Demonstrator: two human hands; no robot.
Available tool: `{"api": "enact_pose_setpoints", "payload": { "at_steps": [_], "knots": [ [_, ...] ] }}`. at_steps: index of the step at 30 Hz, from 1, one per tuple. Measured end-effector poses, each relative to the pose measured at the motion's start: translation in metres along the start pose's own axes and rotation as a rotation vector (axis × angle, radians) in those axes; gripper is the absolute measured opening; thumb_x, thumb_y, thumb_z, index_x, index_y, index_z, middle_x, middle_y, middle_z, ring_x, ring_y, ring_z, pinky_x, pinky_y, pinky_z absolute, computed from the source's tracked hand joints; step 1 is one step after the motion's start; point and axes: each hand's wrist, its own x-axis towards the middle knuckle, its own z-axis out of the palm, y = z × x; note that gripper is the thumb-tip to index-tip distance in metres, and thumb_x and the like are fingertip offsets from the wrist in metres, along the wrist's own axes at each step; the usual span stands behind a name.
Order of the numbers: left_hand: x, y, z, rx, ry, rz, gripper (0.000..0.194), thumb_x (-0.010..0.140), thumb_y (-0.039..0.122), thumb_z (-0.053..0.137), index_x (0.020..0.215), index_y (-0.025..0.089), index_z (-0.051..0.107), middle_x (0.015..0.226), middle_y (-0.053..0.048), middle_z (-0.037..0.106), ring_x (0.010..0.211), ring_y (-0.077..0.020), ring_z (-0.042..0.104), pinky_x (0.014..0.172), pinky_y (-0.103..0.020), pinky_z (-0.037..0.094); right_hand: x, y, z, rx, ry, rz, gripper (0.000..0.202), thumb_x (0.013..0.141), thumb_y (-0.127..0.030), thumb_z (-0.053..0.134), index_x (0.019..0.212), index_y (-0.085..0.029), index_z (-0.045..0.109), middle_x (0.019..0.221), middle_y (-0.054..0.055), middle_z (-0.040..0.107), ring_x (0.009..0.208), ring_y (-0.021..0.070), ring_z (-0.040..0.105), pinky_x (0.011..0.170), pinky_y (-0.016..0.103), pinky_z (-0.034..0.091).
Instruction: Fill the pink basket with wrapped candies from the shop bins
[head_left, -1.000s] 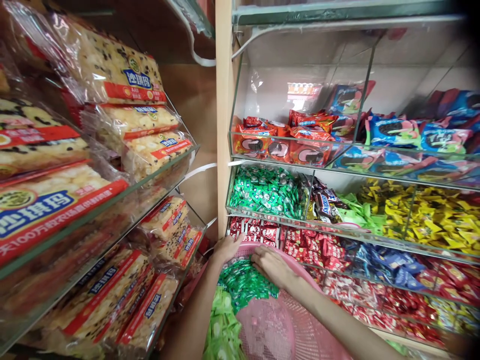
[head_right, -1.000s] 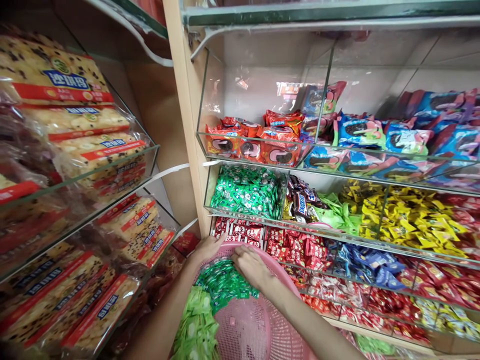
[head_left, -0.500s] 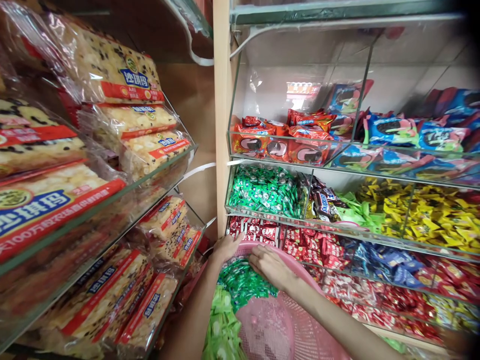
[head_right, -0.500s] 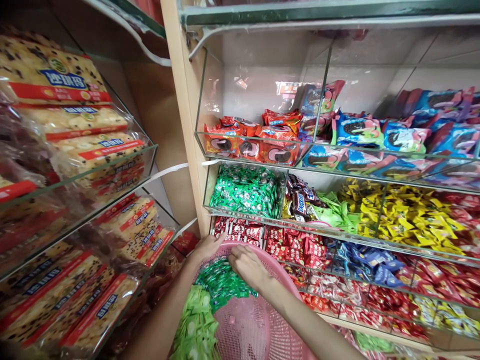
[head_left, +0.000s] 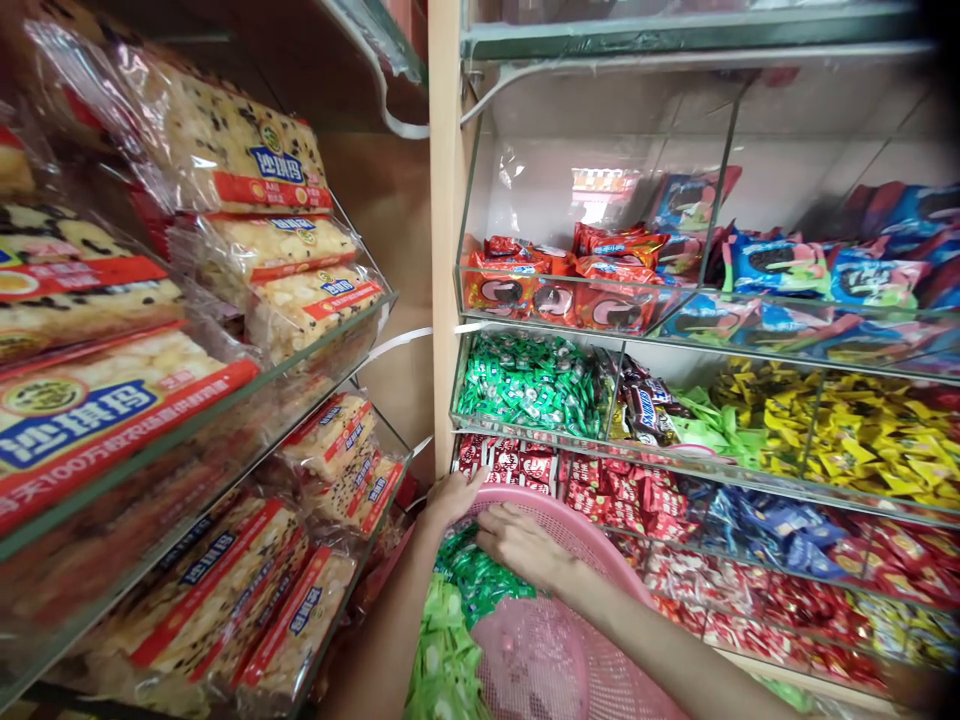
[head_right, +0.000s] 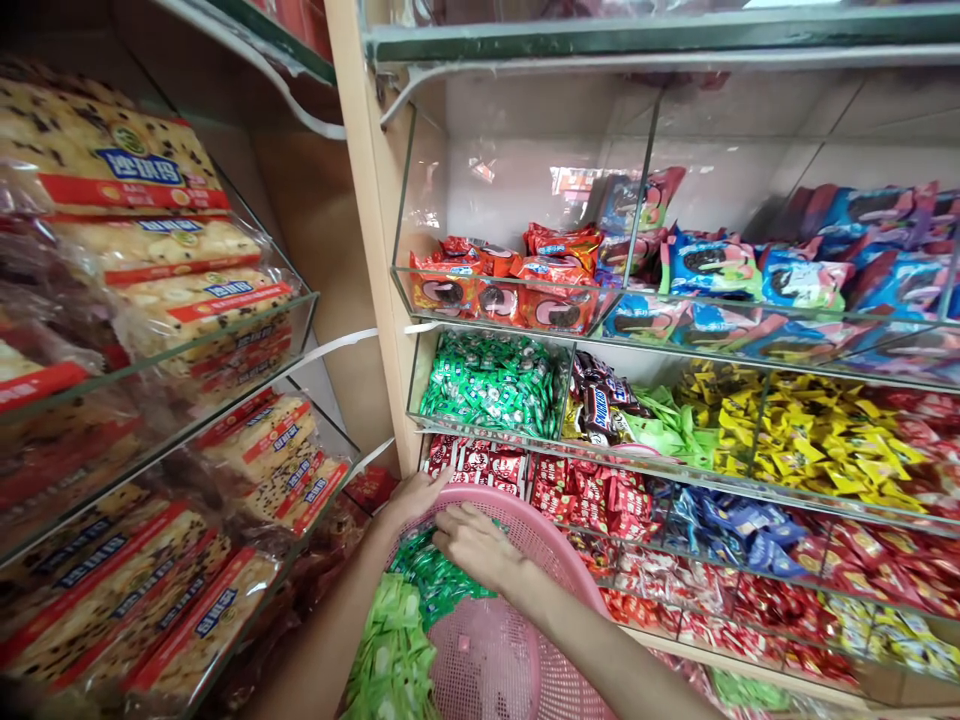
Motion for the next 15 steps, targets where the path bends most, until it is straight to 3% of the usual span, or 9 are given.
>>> {"api": "enact_pose_setpoints", "payload": {
  "at_steps": [10, 13, 15],
  "knots": [
    [0.000, 0.001, -0.003, -0.005, -0.024, -0.012, 0.087, 0.076, 0.077, 0.015, 0.091, 0.011, 0.070, 0.098, -0.020, 0.068, 0.101, -0.0294, 0.062, 0.076, -0.029, 0.044, 0.011, 0.000, 0.018, -0.034, -0.019, -0.033, 0.019, 0.091, -0.017, 0.046, 0.076, -0.017, 0.058, 0.089, 0.002, 0.059, 0.086, 0.0168, 0.052, 0.073, 0.030, 0.038],
    [0.000, 0.001, -0.003, -0.007, -0.020, -0.014, 0.088, 0.076, 0.078, 0.016, 0.092, 0.011, 0.070, 0.098, -0.020, 0.069, 0.101, -0.0303, 0.061, 0.075, -0.030, 0.044, 0.007, 0.000, 0.008, -0.011, 0.028, -0.004, 0.022, 0.093, -0.019, 0.042, 0.079, -0.018, 0.059, 0.085, 0.002, 0.059, 0.082, 0.0162, 0.052, 0.073, 0.030, 0.037],
    [-0.001, 0.001, -0.003, -0.017, -0.021, -0.003, 0.087, 0.076, 0.077, 0.015, 0.090, 0.011, 0.070, 0.095, -0.019, 0.069, 0.099, -0.0299, 0.062, 0.074, -0.030, 0.044, 0.004, 0.004, -0.011, -0.001, 0.081, 0.009, 0.024, 0.095, -0.022, 0.039, 0.080, -0.018, 0.059, 0.084, 0.003, 0.058, 0.079, 0.0158, 0.051, 0.074, 0.031, 0.037]
  ]
}}
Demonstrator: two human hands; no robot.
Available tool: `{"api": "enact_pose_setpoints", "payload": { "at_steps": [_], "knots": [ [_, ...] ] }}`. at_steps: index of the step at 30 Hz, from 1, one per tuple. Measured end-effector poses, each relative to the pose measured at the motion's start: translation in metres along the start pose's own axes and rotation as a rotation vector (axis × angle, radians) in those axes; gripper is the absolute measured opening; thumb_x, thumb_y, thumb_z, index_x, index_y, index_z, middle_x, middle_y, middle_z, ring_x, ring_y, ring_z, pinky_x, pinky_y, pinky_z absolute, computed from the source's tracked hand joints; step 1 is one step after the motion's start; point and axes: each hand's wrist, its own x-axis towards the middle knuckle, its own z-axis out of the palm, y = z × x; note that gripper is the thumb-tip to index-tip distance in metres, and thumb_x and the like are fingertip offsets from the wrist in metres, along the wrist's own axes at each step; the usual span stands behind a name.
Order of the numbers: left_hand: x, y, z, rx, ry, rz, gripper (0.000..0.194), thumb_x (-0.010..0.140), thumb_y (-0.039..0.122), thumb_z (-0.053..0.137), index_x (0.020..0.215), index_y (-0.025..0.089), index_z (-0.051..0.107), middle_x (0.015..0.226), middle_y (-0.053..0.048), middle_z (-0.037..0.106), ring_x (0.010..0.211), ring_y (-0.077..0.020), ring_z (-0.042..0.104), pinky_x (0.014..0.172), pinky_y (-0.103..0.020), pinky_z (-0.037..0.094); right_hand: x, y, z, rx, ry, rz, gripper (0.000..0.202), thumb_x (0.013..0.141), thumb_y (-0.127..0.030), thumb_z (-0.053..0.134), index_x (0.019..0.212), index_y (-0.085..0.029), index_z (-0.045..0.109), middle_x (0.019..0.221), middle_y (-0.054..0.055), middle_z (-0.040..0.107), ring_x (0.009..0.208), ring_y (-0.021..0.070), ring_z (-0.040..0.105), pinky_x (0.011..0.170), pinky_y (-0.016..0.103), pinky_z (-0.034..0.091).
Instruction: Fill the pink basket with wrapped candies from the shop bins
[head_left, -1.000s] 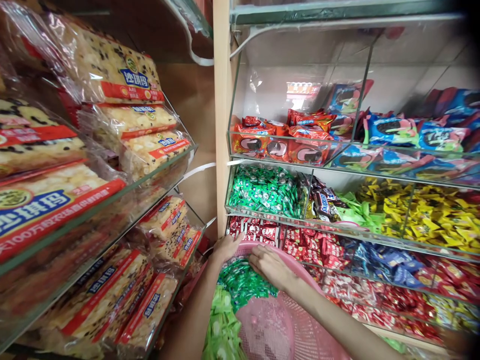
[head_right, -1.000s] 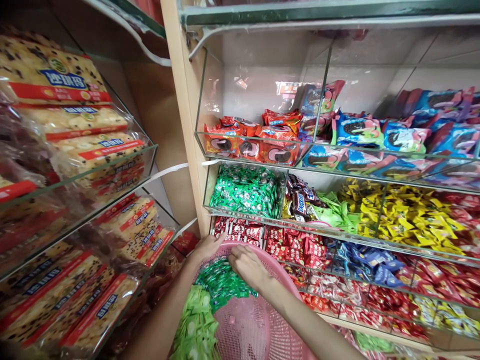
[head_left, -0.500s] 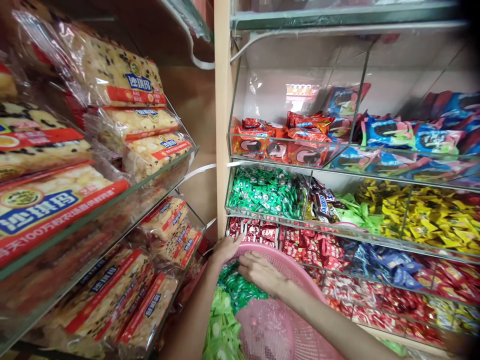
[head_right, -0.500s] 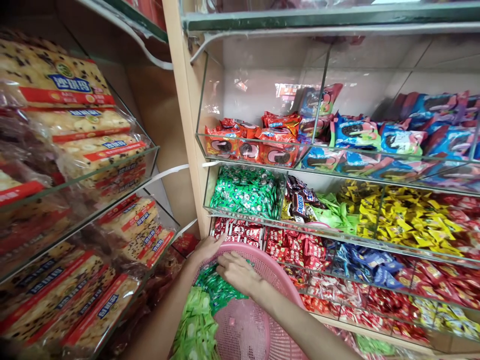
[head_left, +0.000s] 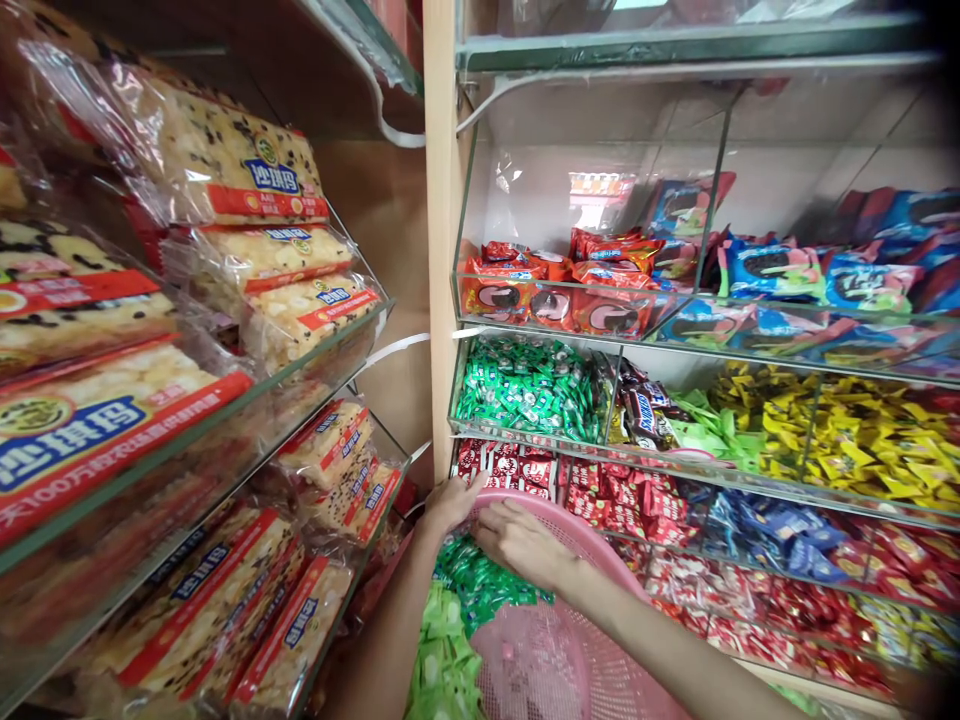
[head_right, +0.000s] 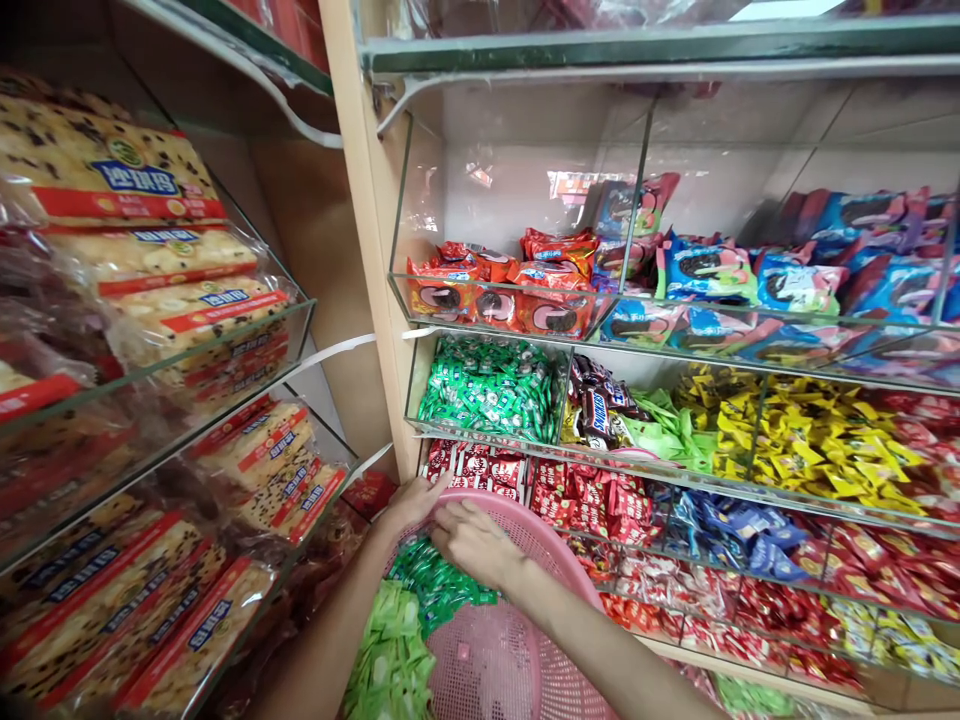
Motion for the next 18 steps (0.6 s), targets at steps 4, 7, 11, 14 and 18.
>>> {"api": "enact_pose_setpoints", "payload": {
  "at_steps": [4, 7, 11, 14, 18],
  "knots": [
    [0.000, -0.001, 0.000, -0.007, -0.029, 0.018, 0.088, 0.075, 0.079, 0.014, 0.087, 0.012, 0.070, 0.093, -0.018, 0.070, 0.095, -0.0301, 0.063, 0.073, -0.031, 0.044, 0.003, 0.021, -0.056, -0.008, 0.139, 0.014, 0.027, 0.096, -0.025, 0.035, 0.090, -0.017, 0.060, 0.082, 0.004, 0.057, 0.077, 0.0164, 0.051, 0.070, 0.030, 0.038],
    [0.001, 0.000, 0.000, 0.002, -0.020, -0.007, 0.089, 0.075, 0.078, 0.013, 0.088, 0.012, 0.070, 0.097, -0.019, 0.069, 0.098, -0.0308, 0.062, 0.075, -0.031, 0.044, 0.014, 0.050, -0.092, 0.021, 0.248, 0.150, 0.030, 0.097, -0.027, 0.031, 0.102, -0.016, 0.059, 0.086, 0.007, 0.057, 0.082, 0.0176, 0.051, 0.073, 0.030, 0.039],
    [0.001, 0.000, 0.000, 0.001, -0.001, -0.028, 0.086, 0.077, 0.076, 0.014, 0.091, 0.012, 0.069, 0.101, -0.019, 0.068, 0.101, -0.0289, 0.061, 0.077, -0.028, 0.044, 0.037, 0.089, -0.112, 0.002, 0.287, 0.383, 0.027, 0.095, -0.030, 0.037, 0.102, -0.016, 0.060, 0.093, 0.009, 0.056, 0.089, 0.0204, 0.052, 0.077, 0.032, 0.042],
    [0.001, -0.001, 0.002, 0.004, 0.010, -0.022, 0.085, 0.077, 0.075, 0.014, 0.093, 0.013, 0.070, 0.100, -0.018, 0.069, 0.100, -0.0290, 0.062, 0.074, -0.028, 0.044, 0.055, 0.106, -0.112, -0.099, 0.223, 0.527, 0.029, 0.091, -0.038, 0.044, 0.101, -0.015, 0.060, 0.098, 0.012, 0.055, 0.094, 0.0254, 0.050, 0.077, 0.036, 0.042],
    [0.004, -0.003, 0.004, 0.002, 0.024, -0.021, 0.084, 0.078, 0.075, 0.013, 0.092, 0.015, 0.070, 0.095, -0.016, 0.070, 0.098, -0.0290, 0.063, 0.072, -0.028, 0.043, 0.069, 0.107, -0.107, -0.203, 0.112, 0.713, 0.043, 0.086, -0.051, 0.048, 0.097, -0.012, 0.060, 0.102, 0.016, 0.054, 0.098, 0.0311, 0.048, 0.076, 0.042, 0.042]
  ]
}}
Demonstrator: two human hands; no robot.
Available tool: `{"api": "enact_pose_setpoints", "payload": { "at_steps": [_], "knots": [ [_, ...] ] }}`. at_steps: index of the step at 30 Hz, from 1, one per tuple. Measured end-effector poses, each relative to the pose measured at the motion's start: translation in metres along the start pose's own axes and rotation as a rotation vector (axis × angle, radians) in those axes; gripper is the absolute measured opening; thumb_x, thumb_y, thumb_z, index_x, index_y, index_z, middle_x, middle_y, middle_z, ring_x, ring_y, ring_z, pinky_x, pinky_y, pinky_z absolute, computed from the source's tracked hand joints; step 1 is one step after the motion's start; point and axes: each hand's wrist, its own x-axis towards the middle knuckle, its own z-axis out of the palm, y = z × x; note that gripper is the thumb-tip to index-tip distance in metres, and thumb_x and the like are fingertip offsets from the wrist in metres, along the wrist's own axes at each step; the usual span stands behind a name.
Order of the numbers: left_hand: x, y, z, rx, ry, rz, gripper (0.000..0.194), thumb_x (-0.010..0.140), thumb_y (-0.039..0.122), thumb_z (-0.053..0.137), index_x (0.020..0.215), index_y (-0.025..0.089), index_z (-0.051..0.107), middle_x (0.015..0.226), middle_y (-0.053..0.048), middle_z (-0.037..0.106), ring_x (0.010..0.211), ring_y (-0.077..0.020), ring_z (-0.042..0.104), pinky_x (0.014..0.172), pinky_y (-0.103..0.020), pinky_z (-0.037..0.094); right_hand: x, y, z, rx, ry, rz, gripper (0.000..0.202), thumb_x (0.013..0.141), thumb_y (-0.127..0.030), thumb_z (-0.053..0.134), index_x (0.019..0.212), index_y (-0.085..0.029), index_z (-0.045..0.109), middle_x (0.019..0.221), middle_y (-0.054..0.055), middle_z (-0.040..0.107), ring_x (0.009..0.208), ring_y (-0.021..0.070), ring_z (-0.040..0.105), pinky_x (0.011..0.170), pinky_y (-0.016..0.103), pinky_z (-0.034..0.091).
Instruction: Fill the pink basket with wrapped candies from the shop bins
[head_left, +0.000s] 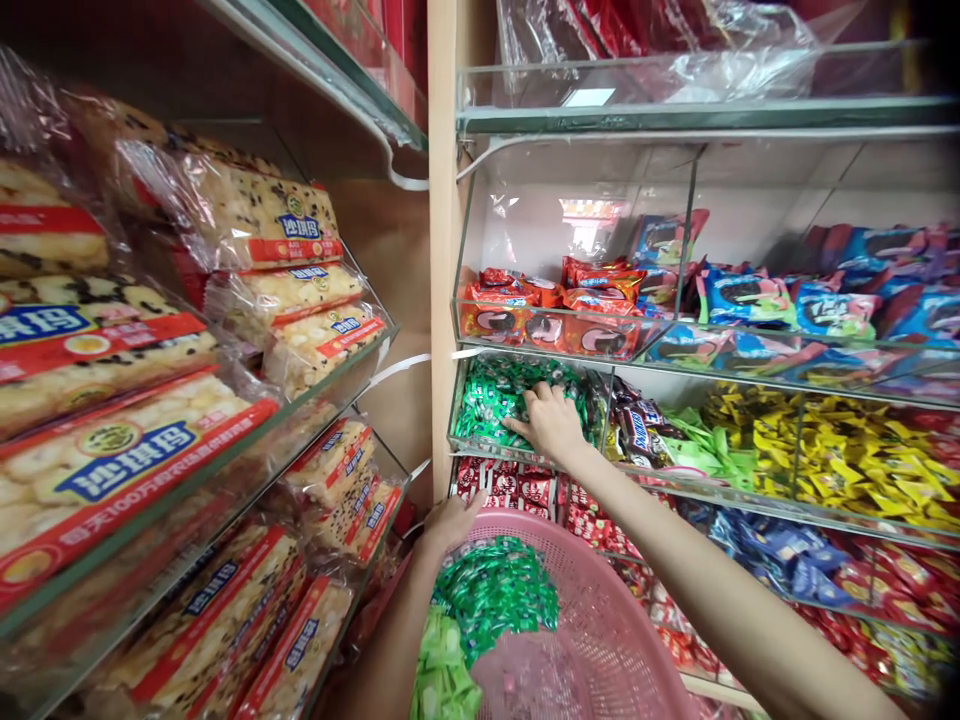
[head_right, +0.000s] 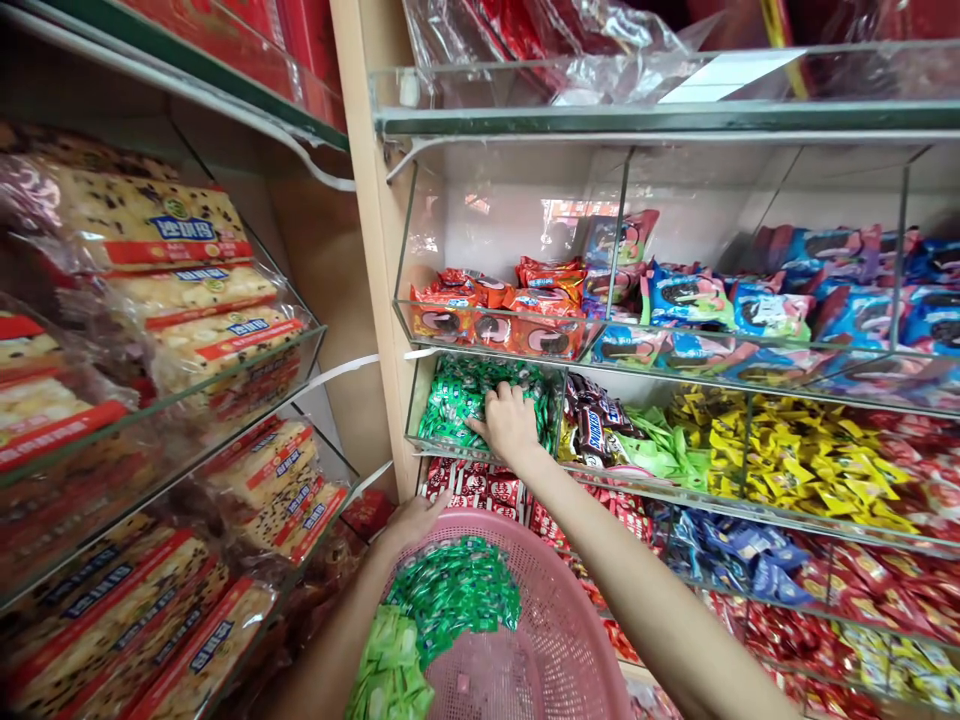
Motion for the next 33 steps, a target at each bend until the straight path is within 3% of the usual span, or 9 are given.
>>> {"api": "enact_pose_setpoints", "payload": {
  "at_steps": [6, 12, 18, 23, 27, 33],
  "knots": [
    [0.001, -0.001, 0.000, 0.013, -0.002, 0.026, 0.086, 0.077, 0.076, 0.011, 0.092, 0.015, 0.070, 0.096, -0.016, 0.070, 0.097, -0.0288, 0.063, 0.072, -0.029, 0.043, -0.003, -0.001, 0.007, 0.043, 0.002, 0.052, 0.043, 0.085, -0.053, 0.049, 0.099, -0.014, 0.060, 0.106, 0.016, 0.053, 0.099, 0.0298, 0.050, 0.075, 0.041, 0.043],
    [-0.001, 0.000, 0.000, -0.005, 0.001, 0.002, 0.085, 0.076, 0.077, 0.012, 0.086, 0.015, 0.069, 0.087, -0.015, 0.070, 0.088, -0.0284, 0.064, 0.067, -0.029, 0.042, -0.002, 0.009, 0.017, 0.338, -0.032, -0.175, 0.027, 0.088, -0.036, 0.051, 0.106, -0.017, 0.060, 0.102, 0.008, 0.059, 0.096, 0.0197, 0.056, 0.079, 0.029, 0.043],
    [-0.003, 0.003, -0.003, -0.009, -0.003, 0.004, 0.081, 0.078, 0.076, 0.014, 0.082, 0.015, 0.068, 0.084, -0.016, 0.070, 0.084, -0.0281, 0.065, 0.063, -0.028, 0.040, -0.013, 0.003, -0.004, 0.203, 0.067, -0.053, 0.026, 0.092, -0.032, 0.044, 0.107, -0.017, 0.058, 0.102, 0.009, 0.060, 0.097, 0.0203, 0.056, 0.077, 0.027, 0.044],
    [-0.003, 0.004, -0.003, 0.002, -0.001, -0.011, 0.080, 0.079, 0.073, 0.015, 0.084, 0.014, 0.069, 0.088, -0.016, 0.070, 0.082, -0.0264, 0.065, 0.062, -0.027, 0.039, -0.019, 0.003, -0.032, -0.001, -0.148, 0.202, 0.039, 0.091, -0.045, 0.042, 0.099, -0.013, 0.063, 0.091, 0.015, 0.065, 0.089, 0.0239, 0.063, 0.073, 0.029, 0.045],
    [-0.002, 0.002, -0.001, 0.002, -0.007, -0.014, 0.082, 0.077, 0.075, 0.015, 0.085, 0.014, 0.070, 0.090, -0.016, 0.070, 0.084, -0.0261, 0.065, 0.062, -0.026, 0.039, -0.012, -0.006, -0.037, -0.017, -0.261, 0.219, 0.051, 0.085, -0.057, 0.047, 0.095, -0.012, 0.067, 0.092, 0.019, 0.066, 0.092, 0.0275, 0.064, 0.074, 0.032, 0.047],
    [0.002, -0.001, 0.001, 0.001, 0.000, 0.003, 0.090, 0.074, 0.079, 0.010, 0.083, 0.013, 0.070, 0.093, -0.018, 0.069, 0.090, -0.0281, 0.064, 0.066, -0.027, 0.040, 0.005, -0.027, -0.028, 0.041, -0.357, 0.207, 0.065, 0.075, -0.064, 0.056, 0.102, -0.006, 0.066, 0.101, 0.023, 0.064, 0.097, 0.0301, 0.062, 0.076, 0.034, 0.048]
  ]
}}
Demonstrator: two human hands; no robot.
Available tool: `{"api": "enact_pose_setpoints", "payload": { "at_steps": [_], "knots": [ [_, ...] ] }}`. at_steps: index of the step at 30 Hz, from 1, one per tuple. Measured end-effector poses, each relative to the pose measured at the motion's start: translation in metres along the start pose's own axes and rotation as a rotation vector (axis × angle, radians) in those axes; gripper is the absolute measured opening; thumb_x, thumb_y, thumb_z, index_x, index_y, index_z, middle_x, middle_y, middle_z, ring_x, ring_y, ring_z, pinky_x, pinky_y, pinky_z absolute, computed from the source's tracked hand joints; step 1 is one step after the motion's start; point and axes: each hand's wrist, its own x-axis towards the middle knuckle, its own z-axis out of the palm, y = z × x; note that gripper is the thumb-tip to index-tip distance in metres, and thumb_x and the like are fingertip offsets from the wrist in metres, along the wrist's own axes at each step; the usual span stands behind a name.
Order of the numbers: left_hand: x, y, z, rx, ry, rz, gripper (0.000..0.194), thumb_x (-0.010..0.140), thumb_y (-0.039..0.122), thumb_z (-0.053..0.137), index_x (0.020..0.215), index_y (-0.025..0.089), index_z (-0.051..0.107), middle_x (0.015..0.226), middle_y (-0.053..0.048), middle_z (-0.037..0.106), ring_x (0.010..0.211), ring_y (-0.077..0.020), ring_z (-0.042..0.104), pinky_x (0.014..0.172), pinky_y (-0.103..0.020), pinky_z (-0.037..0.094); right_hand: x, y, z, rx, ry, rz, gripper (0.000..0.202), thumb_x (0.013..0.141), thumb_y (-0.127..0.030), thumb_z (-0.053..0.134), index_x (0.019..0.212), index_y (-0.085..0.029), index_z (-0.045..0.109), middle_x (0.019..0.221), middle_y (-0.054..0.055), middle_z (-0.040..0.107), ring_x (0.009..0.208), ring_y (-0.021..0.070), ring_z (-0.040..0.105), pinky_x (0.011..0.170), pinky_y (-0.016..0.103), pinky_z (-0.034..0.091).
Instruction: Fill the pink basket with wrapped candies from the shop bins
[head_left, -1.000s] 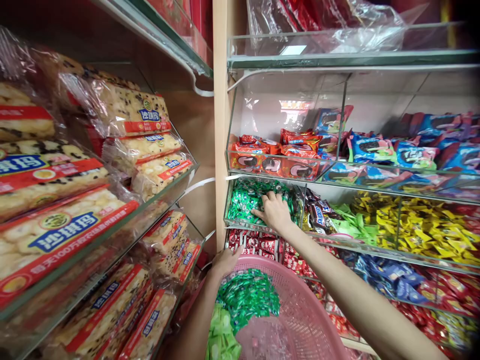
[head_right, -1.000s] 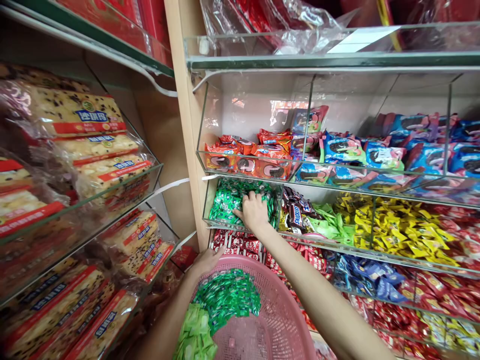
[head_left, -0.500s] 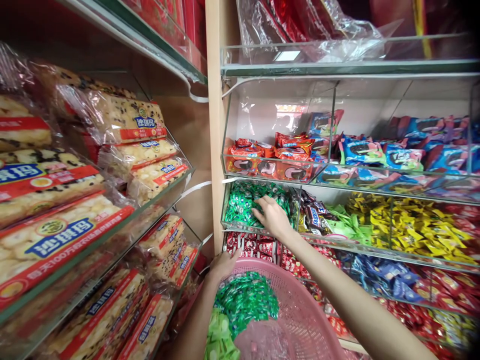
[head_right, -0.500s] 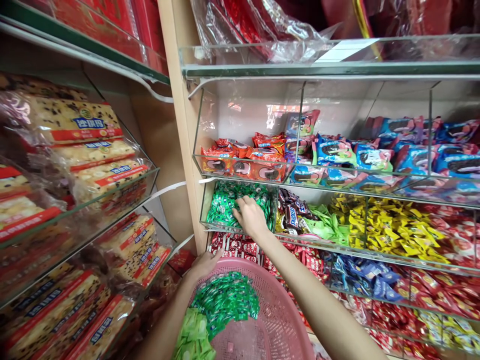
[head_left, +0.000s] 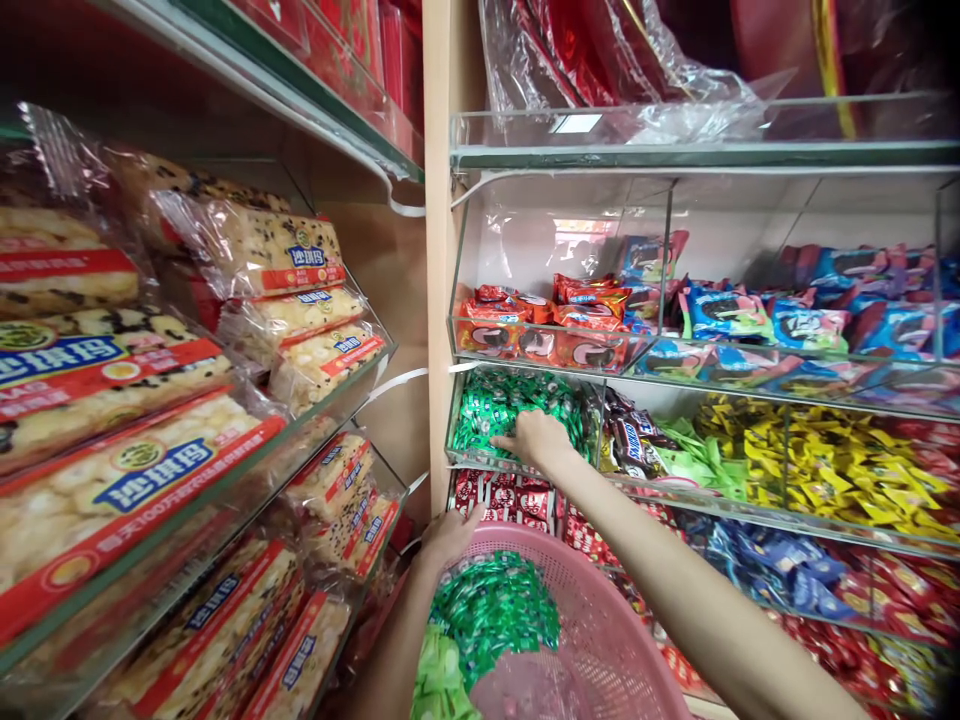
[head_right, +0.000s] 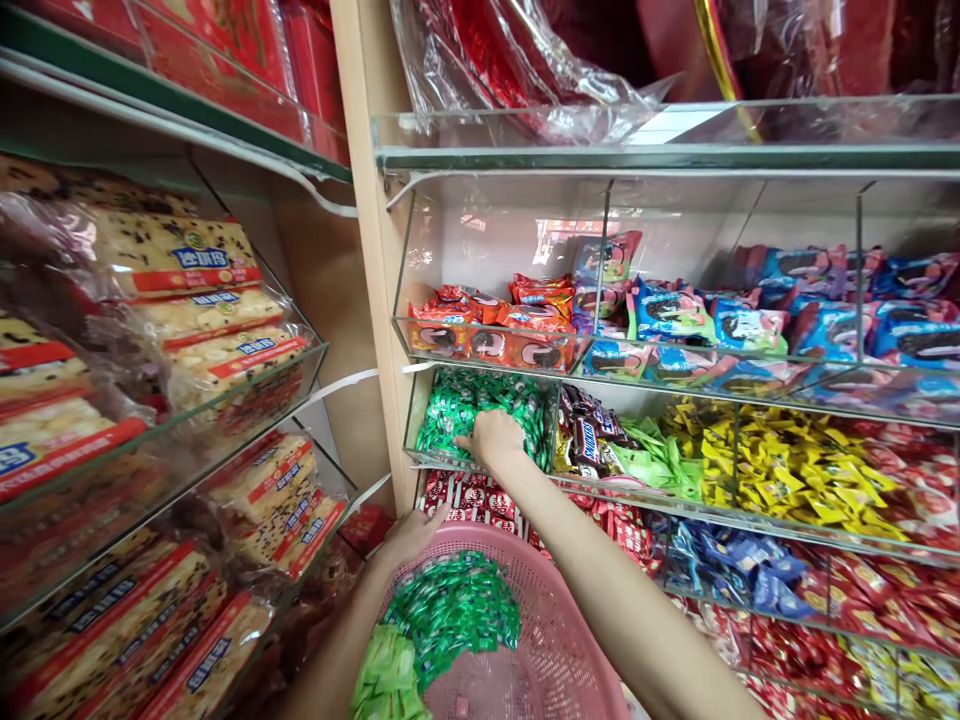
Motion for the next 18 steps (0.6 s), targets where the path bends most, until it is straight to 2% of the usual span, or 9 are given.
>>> {"api": "enact_pose_setpoints", "payload": {
  "at_steps": [4, 9, 13, 18],
  "knots": [
    [0.001, -0.001, 0.002, -0.002, 0.010, 0.011, 0.093, 0.073, 0.080, 0.007, 0.083, 0.012, 0.070, 0.093, -0.019, 0.069, 0.091, -0.0286, 0.064, 0.068, -0.028, 0.041, 0.004, -0.003, 0.002, 0.007, -0.001, -0.003, 0.069, 0.075, -0.061, 0.058, 0.111, -0.002, 0.060, 0.110, 0.025, 0.058, 0.101, 0.0316, 0.060, 0.079, 0.035, 0.048],
    [-0.001, -0.001, 0.001, -0.003, 0.015, 0.018, 0.094, 0.074, 0.080, 0.008, 0.085, 0.011, 0.070, 0.095, -0.021, 0.069, 0.090, -0.0284, 0.064, 0.069, -0.029, 0.041, 0.002, 0.003, 0.005, 0.055, -0.056, -0.055, 0.043, 0.078, -0.047, 0.062, 0.105, -0.012, 0.063, 0.112, 0.017, 0.059, 0.097, 0.0274, 0.061, 0.074, 0.031, 0.045],
    [-0.003, 0.000, -0.002, 0.002, 0.002, 0.007, 0.089, 0.076, 0.077, 0.012, 0.087, 0.011, 0.071, 0.096, -0.020, 0.069, 0.093, -0.0283, 0.063, 0.071, -0.028, 0.042, 0.005, 0.013, 0.009, 0.137, -0.020, -0.144, 0.025, 0.077, -0.032, 0.065, 0.097, -0.017, 0.066, 0.107, 0.012, 0.063, 0.094, 0.0226, 0.060, 0.070, 0.026, 0.040],
    [-0.005, 0.001, -0.003, -0.016, 0.020, 0.010, 0.085, 0.078, 0.076, 0.014, 0.088, 0.013, 0.071, 0.092, -0.016, 0.070, 0.090, -0.0265, 0.064, 0.069, -0.027, 0.042, 0.019, 0.026, 0.010, 0.235, 0.018, -0.244, 0.019, 0.077, -0.028, 0.064, 0.092, -0.017, 0.067, 0.090, 0.007, 0.066, 0.085, 0.0186, 0.058, 0.067, 0.023, 0.036]
  ]
}}
